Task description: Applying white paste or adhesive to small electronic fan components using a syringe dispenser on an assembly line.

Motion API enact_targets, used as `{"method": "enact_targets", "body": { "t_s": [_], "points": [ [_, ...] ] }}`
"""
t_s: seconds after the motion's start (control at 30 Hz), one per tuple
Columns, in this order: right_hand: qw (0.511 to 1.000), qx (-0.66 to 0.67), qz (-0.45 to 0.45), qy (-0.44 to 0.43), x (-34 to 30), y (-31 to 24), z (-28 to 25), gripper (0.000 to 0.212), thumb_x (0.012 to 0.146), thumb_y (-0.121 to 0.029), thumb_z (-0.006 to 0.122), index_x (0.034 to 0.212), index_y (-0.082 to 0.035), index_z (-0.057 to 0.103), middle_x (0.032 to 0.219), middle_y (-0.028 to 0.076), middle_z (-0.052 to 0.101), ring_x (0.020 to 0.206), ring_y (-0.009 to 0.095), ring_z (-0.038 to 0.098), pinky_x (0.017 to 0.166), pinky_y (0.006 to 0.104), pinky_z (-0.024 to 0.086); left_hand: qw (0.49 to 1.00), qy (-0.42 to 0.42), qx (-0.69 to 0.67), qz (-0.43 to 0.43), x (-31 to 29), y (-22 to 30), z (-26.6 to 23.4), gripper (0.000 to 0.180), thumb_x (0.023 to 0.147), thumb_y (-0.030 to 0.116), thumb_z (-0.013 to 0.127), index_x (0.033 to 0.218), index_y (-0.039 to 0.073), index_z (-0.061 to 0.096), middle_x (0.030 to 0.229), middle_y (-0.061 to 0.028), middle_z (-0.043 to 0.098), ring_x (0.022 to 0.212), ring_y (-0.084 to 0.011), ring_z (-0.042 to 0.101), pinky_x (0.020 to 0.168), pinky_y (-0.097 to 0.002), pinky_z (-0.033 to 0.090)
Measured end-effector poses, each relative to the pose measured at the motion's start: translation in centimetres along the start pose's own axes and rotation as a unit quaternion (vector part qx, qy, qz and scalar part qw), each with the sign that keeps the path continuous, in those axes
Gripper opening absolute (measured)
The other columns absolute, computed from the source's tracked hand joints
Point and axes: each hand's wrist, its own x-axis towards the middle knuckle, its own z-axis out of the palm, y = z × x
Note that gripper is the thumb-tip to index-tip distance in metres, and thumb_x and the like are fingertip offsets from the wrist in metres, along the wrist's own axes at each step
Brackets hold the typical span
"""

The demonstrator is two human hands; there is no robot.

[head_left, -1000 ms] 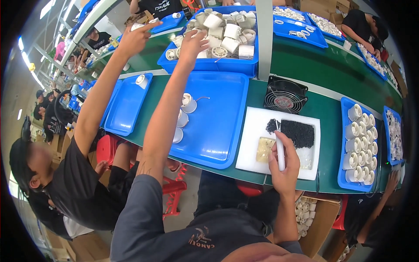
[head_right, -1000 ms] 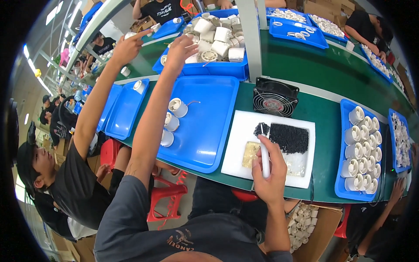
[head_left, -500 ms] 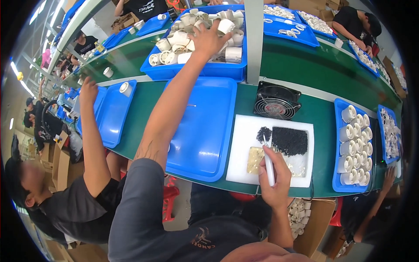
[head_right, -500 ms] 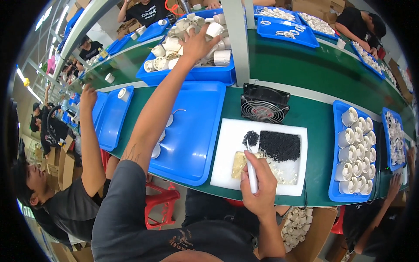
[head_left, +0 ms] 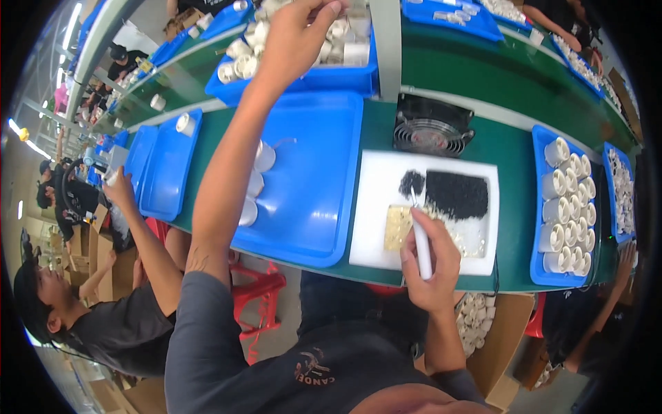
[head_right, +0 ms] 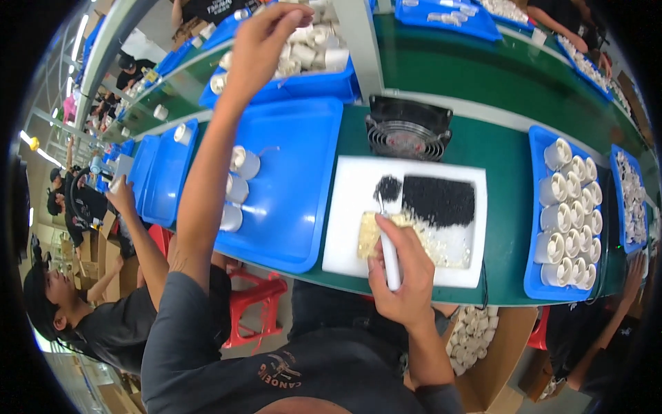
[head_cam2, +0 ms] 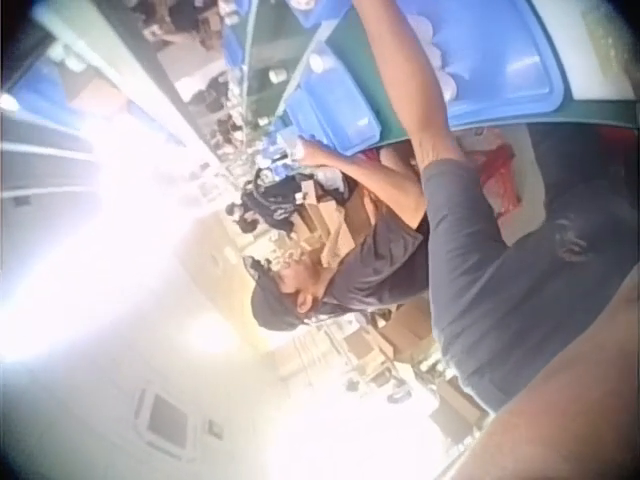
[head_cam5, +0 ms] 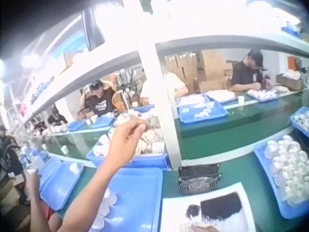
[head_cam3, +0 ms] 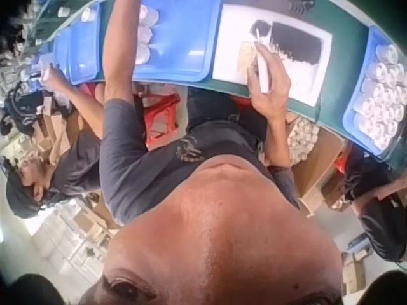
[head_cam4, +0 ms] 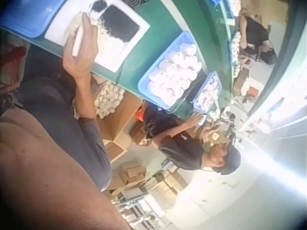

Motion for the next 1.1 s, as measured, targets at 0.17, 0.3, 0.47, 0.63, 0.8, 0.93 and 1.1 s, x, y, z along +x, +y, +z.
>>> {"method": "enact_targets", "body": {
  "t_s": [0.17, 0.3, 0.47, 0.63, 0.8, 0.93, 1.1],
  "points": [
    [0.997, 0.032, 0.06, 0.024, -0.5, 0.5, -0.3, 0.055, 0.078, 0.006, 0.06, 0.133, 0.004, 0.058, 0.085, 0.008, 0.055, 0.072, 0.014, 0.053, 0.066, 0.0261, 0.043, 0.989, -0.144, -0.008, -0.045, -13.1, 13.9, -3.8, 0.032, 0.103, 0.018, 0.048, 0.12, -0.003, 0.066, 0.082, -0.0111, 0.069, 0.065, -0.0152, 0.066, 0.074, -0.0278, 0.054],
    [0.999, 0.001, 0.025, 0.028, -0.4, 0.4, 0.4, 0.048, 0.084, 0.006, 0.06, 0.133, 0.004, 0.059, 0.093, 0.008, 0.06, 0.077, 0.013, 0.055, 0.072, 0.0245, 0.045, 0.955, -0.111, -0.275, 0.003, -17.9, 17.4, -4.5, 0.027, 0.095, 0.014, 0.058, 0.071, 0.003, 0.064, 0.077, -0.0097, 0.07, 0.061, -0.0222, 0.067, 0.055, -0.0338, 0.059],
    [0.995, 0.012, 0.071, 0.063, -0.5, 0.6, 1.0, 0.036, 0.092, 0.0, 0.063, 0.129, 0.002, 0.064, 0.111, 0.014, 0.071, 0.093, 0.015, 0.066, 0.084, 0.0255, 0.05, 0.965, -0.057, -0.248, 0.058, -19.1, 17.6, -3.9, 0.024, 0.095, 0.013, 0.058, 0.075, 0.001, 0.065, 0.08, -0.0109, 0.071, 0.064, -0.0225, 0.067, 0.062, -0.036, 0.059],
    [0.991, 0.023, 0.1, 0.083, -1.2, 0.6, 0.3, 0.033, 0.092, -0.002, 0.066, 0.125, 0.003, 0.067, 0.108, 0.012, 0.07, 0.082, 0.011, 0.061, 0.071, 0.0234, 0.048, 0.992, 0.035, -0.111, 0.047, -21.3, 12.6, -2.5, 0.016, 0.094, 0.013, 0.062, 0.099, -0.001, 0.065, 0.094, -0.0127, 0.07, 0.075, -0.0233, 0.066, 0.074, -0.0365, 0.055],
    [0.982, 0.117, 0.092, 0.118, -0.1, 0.6, -0.6, 0.022, 0.096, -0.008, 0.067, 0.115, 0.003, 0.068, 0.098, 0.007, 0.068, 0.08, 0.006, 0.061, 0.068, 0.0195, 0.048, 0.932, -0.018, 0.342, -0.119, -20.7, 0.4, -5.1, 0.034, 0.09, 0.025, 0.072, 0.116, 0.004, 0.065, 0.12, -0.0153, 0.063, 0.098, -0.0364, 0.066, 0.084, -0.0397, 0.052],
    [0.987, 0.057, 0.08, 0.13, 1.4, 1.4, -0.8, 0.019, 0.093, -0.004, 0.07, 0.111, 0.003, 0.068, 0.096, 0.005, 0.069, 0.079, 0.005, 0.062, 0.068, 0.0192, 0.048, 0.891, -0.1, 0.392, -0.205, -21.9, -3.5, -6.8, 0.028, 0.092, 0.028, 0.069, 0.112, 0.009, 0.064, 0.126, -0.0158, 0.06, 0.1, -0.0366, 0.067, 0.083, -0.0434, 0.053],
    [0.989, 0.042, 0.084, 0.111, 1.8, 1.6, 0.1, 0.014, 0.091, 0.0, 0.07, 0.105, 0.002, 0.069, 0.089, 0.001, 0.068, 0.074, 0.003, 0.06, 0.063, 0.0173, 0.045, 0.933, -0.091, 0.266, -0.226, -21.9, -3.7, -5.7, 0.019, 0.093, 0.021, 0.068, 0.109, 0.011, 0.064, 0.114, -0.0125, 0.065, 0.094, -0.0299, 0.068, 0.079, -0.0375, 0.053]
  ]
}}
